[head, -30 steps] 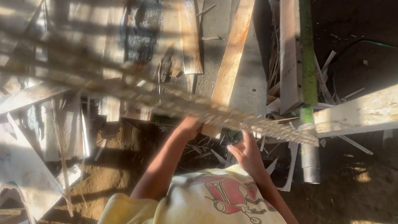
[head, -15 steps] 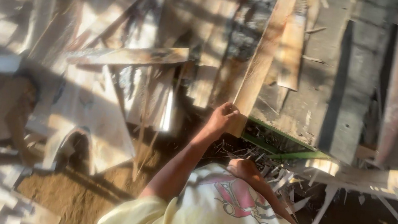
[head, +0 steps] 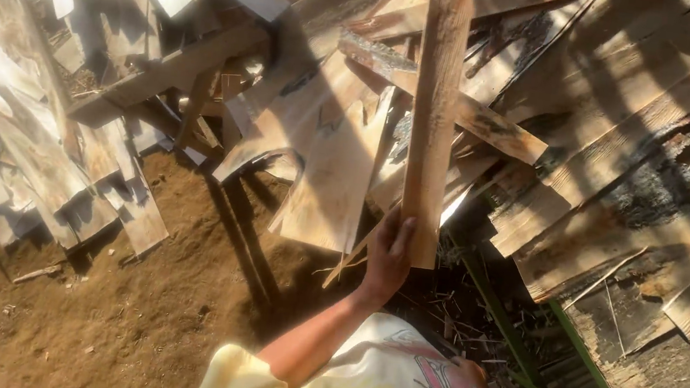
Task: The recorder is sorting and moving thin wooden boards on a workbench in a woodworking area.
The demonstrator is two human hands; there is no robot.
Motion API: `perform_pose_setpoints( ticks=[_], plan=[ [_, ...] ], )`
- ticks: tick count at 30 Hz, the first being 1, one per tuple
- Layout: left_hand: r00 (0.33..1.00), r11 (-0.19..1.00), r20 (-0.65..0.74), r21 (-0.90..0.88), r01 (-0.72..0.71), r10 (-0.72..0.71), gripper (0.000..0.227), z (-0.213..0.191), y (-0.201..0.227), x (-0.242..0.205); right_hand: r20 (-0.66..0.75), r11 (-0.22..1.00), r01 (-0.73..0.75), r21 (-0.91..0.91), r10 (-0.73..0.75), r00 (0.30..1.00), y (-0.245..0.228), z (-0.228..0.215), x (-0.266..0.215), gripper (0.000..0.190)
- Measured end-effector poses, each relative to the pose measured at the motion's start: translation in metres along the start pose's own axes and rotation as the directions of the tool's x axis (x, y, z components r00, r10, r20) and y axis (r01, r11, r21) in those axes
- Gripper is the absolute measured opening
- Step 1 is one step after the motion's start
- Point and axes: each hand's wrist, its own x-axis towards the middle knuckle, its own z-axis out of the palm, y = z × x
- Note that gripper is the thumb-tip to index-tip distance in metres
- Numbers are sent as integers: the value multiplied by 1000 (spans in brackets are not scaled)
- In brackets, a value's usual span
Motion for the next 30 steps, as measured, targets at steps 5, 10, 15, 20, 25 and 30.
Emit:
perform_pose_setpoints(
  ticks=[5, 10, 15, 20, 25, 30],
  plan=[
    [862, 683, 128, 557, -472, 491, 46, -114, 70, 209, 0, 993, -116, -25, 116, 993, 27, 6, -18, 28],
    [810, 777, -12, 292, -557, 586, 79, -14, 144, 239, -16, 912, -377, 162, 384, 923, -52, -22, -43, 33],
    [835, 753, 548, 569, -330, -49, 79, 68, -48, 118, -126, 309, 40, 950, 263, 956, -113, -34, -107, 46],
    [688, 356, 686, 720, -596, -235, 79, 98, -109, 57, -363, 857, -237, 458, 424, 830, -68, -17, -57, 37],
    [618, 368, 769, 629, -685, -163, 72, 99, -128, 17, -690, 839, -208, 502, 534, 488, -48, -153, -53, 28],
    [525, 445, 821, 565, -695, -223, 58, 89, -134, -9, -819, 849, -281, 448, 516, 251, 64, -255, -8, 64]
  ],
)
